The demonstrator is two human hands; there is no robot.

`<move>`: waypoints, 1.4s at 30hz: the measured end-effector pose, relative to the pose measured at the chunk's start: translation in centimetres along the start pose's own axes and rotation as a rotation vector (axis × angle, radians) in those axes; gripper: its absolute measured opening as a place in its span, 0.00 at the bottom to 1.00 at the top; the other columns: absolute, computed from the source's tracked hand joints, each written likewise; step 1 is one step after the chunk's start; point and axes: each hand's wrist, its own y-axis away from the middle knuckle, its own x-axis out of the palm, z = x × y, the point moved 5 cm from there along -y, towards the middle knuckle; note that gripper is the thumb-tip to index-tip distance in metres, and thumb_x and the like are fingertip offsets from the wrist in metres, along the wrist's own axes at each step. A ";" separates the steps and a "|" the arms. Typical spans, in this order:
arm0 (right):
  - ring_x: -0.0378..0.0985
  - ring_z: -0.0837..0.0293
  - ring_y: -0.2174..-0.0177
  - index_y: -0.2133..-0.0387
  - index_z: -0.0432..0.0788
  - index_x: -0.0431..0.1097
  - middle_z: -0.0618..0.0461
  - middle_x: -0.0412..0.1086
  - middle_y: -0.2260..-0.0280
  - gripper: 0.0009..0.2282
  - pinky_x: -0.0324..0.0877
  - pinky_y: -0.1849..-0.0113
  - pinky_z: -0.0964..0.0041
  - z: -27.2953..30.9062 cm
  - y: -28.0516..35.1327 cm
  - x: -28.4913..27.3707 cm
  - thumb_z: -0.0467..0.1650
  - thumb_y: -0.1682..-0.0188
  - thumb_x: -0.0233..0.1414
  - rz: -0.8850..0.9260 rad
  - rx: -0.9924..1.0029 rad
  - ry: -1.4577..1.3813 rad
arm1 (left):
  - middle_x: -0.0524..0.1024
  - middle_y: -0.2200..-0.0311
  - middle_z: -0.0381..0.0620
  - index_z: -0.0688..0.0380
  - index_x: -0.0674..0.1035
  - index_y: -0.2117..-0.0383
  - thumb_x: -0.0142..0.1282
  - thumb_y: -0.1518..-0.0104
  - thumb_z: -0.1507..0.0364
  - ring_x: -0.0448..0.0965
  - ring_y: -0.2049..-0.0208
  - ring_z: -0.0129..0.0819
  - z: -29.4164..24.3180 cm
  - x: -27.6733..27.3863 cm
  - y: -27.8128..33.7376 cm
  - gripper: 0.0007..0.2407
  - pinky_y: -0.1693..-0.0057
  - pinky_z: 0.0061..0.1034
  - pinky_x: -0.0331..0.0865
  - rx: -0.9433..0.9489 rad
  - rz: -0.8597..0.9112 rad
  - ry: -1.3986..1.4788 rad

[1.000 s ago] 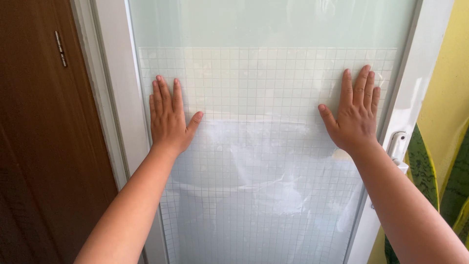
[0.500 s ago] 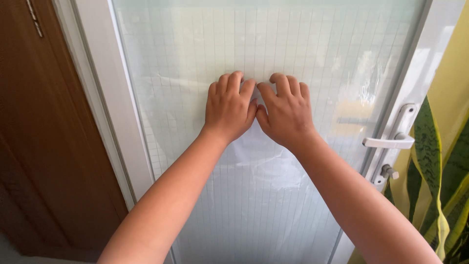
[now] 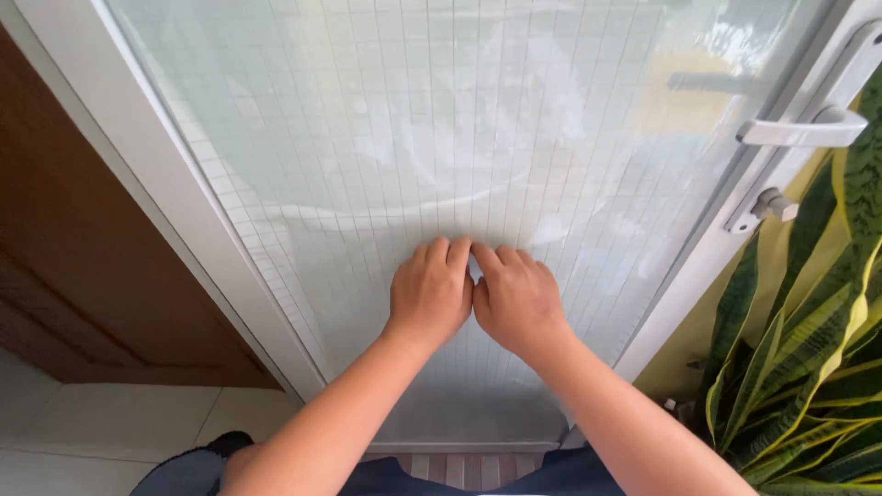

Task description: Applying a frosted vinyl film to a glass door panel by spraying liquid, unrolling the film, and smoothing it out.

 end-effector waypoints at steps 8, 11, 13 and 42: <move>0.79 0.51 0.71 0.42 0.51 0.67 0.52 0.71 0.71 0.22 0.74 0.69 0.59 0.8 10.1 8.1 0.30 0.52 0.46 0.580 0.177 -0.209 | 0.75 0.64 0.55 0.58 0.71 0.41 0.44 0.39 0.73 0.82 0.69 0.52 -2.6 6.4 11.0 0.19 0.67 0.41 0.75 -0.293 0.612 0.310; 0.81 0.46 0.64 0.37 0.54 0.60 0.49 0.73 0.63 0.25 0.76 0.64 0.52 0.0 13.7 12.0 0.32 0.51 0.47 0.819 0.279 -0.253 | 0.76 0.57 0.60 0.56 0.67 0.35 0.41 0.38 0.73 0.83 0.63 0.56 -3.3 8.2 13.8 0.22 0.61 0.44 0.77 -0.424 0.825 0.419; 0.81 0.43 0.60 0.35 0.57 0.57 0.47 0.74 0.58 0.27 0.77 0.62 0.47 -0.5 15.7 14.0 0.34 0.52 0.48 0.933 0.338 -0.280 | 0.76 0.52 0.63 0.55 0.64 0.32 0.40 0.38 0.73 0.83 0.58 0.57 -3.5 9.8 15.7 0.24 0.57 0.44 0.78 -0.493 0.942 0.470; 0.77 0.52 0.47 0.29 0.40 0.48 0.39 0.72 0.46 0.29 0.73 0.47 0.57 -14.5 20.2 9.6 0.31 0.44 0.48 1.257 0.798 -0.151 | 0.66 0.38 0.72 0.54 0.53 0.27 0.40 0.38 0.80 0.72 0.41 0.61 -19.6 19.3 7.4 0.29 0.41 0.52 0.72 -0.242 1.425 0.745</move>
